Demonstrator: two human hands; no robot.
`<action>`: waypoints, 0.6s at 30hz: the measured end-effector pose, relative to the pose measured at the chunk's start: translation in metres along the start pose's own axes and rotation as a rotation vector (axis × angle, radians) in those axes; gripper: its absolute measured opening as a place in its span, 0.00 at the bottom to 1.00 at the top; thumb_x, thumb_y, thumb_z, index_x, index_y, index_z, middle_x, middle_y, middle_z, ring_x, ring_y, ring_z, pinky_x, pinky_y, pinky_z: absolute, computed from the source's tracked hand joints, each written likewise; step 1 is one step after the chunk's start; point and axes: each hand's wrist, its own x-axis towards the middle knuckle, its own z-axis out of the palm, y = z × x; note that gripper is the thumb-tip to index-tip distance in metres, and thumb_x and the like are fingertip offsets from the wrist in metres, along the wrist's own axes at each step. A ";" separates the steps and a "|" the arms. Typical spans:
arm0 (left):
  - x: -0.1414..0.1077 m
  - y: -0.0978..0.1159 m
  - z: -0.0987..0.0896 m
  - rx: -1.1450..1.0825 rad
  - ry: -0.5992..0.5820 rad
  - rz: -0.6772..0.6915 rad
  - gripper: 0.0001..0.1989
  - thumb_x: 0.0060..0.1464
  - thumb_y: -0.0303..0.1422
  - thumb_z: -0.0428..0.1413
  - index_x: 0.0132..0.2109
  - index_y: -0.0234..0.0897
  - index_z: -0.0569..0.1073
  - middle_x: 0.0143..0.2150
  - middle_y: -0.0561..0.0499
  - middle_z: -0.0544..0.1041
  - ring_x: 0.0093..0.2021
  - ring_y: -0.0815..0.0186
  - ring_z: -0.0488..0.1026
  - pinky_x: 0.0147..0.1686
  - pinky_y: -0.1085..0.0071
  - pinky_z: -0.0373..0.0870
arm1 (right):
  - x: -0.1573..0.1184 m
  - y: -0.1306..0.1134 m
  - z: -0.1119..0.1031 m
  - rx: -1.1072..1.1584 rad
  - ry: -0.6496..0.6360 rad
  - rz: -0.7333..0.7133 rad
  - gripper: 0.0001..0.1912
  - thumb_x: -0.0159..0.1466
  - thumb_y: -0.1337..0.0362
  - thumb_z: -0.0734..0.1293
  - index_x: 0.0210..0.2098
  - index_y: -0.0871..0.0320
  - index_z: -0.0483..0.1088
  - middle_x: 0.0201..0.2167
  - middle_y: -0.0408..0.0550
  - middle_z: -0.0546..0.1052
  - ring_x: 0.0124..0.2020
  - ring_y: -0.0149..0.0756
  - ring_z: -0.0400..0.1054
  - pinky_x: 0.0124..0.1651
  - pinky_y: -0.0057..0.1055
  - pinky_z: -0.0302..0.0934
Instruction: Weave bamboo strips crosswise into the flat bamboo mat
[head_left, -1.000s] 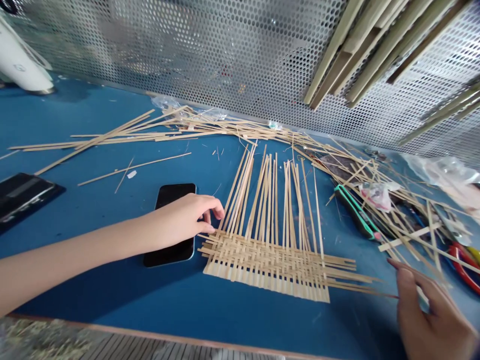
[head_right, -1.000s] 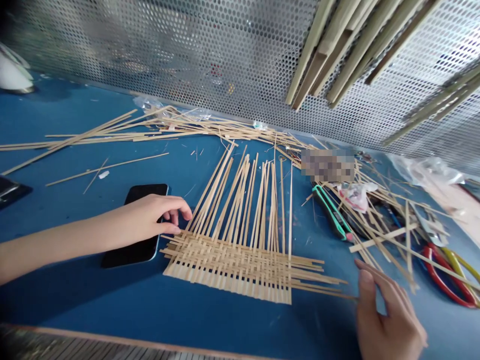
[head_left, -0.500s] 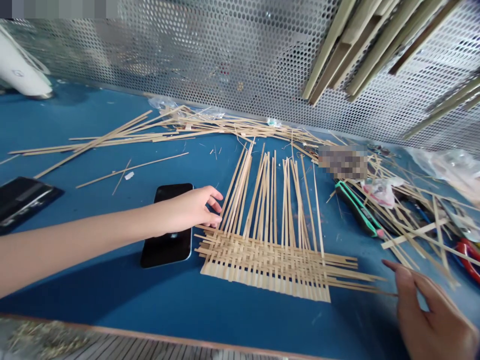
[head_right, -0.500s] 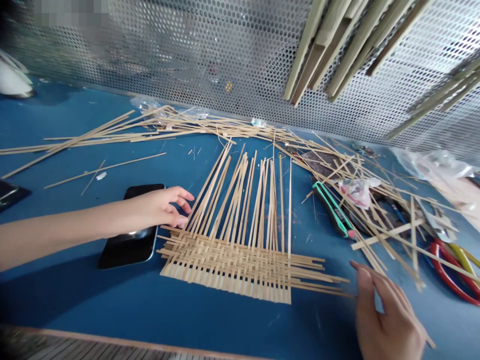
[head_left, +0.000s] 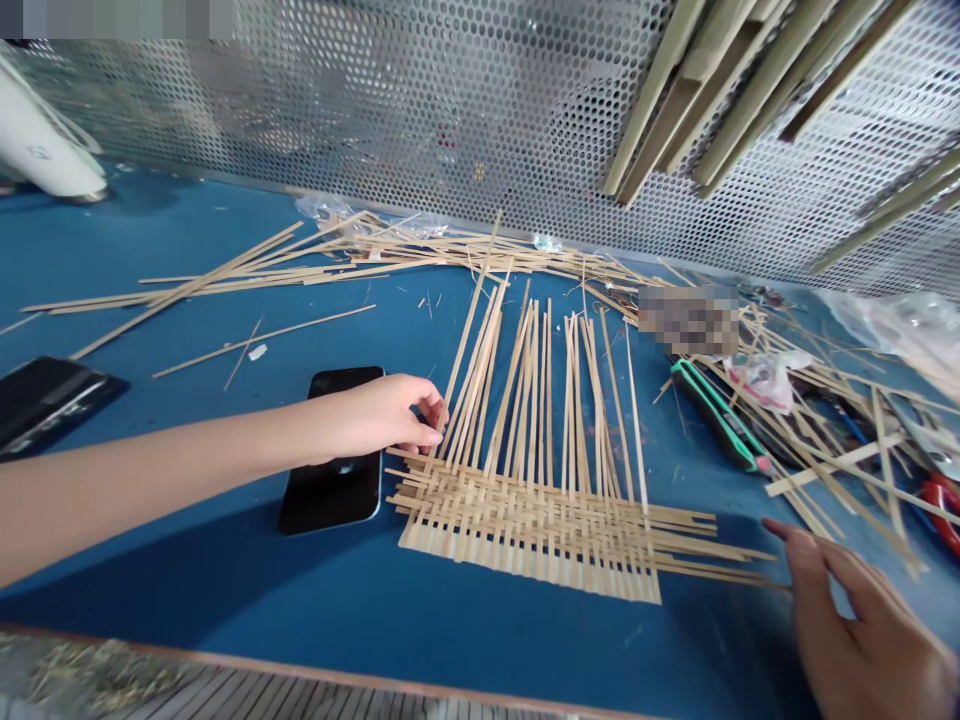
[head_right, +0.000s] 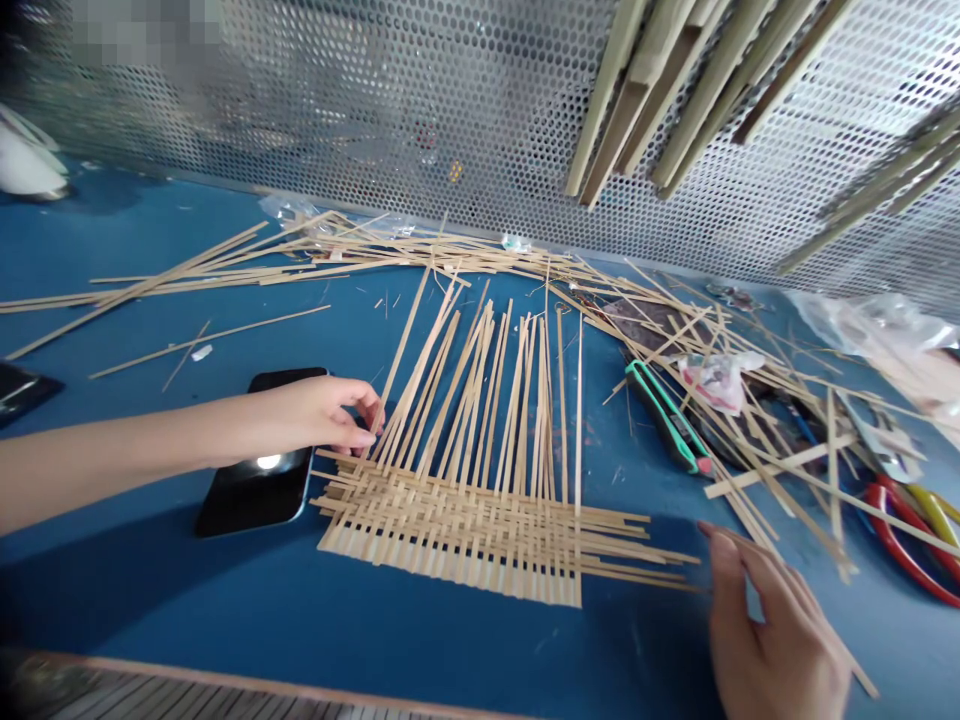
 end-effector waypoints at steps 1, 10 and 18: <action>0.001 0.000 -0.001 -0.002 -0.019 0.005 0.14 0.44 0.38 0.61 0.38 0.39 0.69 0.37 0.51 0.77 0.37 0.62 0.77 0.39 0.68 0.72 | 0.000 0.001 0.001 -0.006 0.005 -0.010 0.17 0.66 0.53 0.60 0.43 0.53 0.76 0.44 0.51 0.80 0.50 0.51 0.73 0.46 0.37 0.67; 0.002 0.000 -0.011 -0.086 -0.180 0.008 0.20 0.40 0.30 0.62 0.43 0.39 0.68 0.37 0.53 0.79 0.37 0.64 0.78 0.38 0.70 0.74 | 0.000 0.004 -0.002 -0.077 -0.041 -0.008 0.17 0.66 0.54 0.61 0.44 0.55 0.76 0.45 0.53 0.80 0.49 0.51 0.74 0.46 0.36 0.67; 0.003 0.005 -0.009 0.058 -0.073 -0.004 0.16 0.46 0.40 0.59 0.41 0.39 0.67 0.36 0.51 0.79 0.35 0.62 0.79 0.35 0.70 0.72 | 0.005 -0.003 -0.007 0.054 -0.090 0.134 0.16 0.63 0.54 0.63 0.41 0.54 0.78 0.43 0.50 0.81 0.50 0.49 0.74 0.45 0.34 0.69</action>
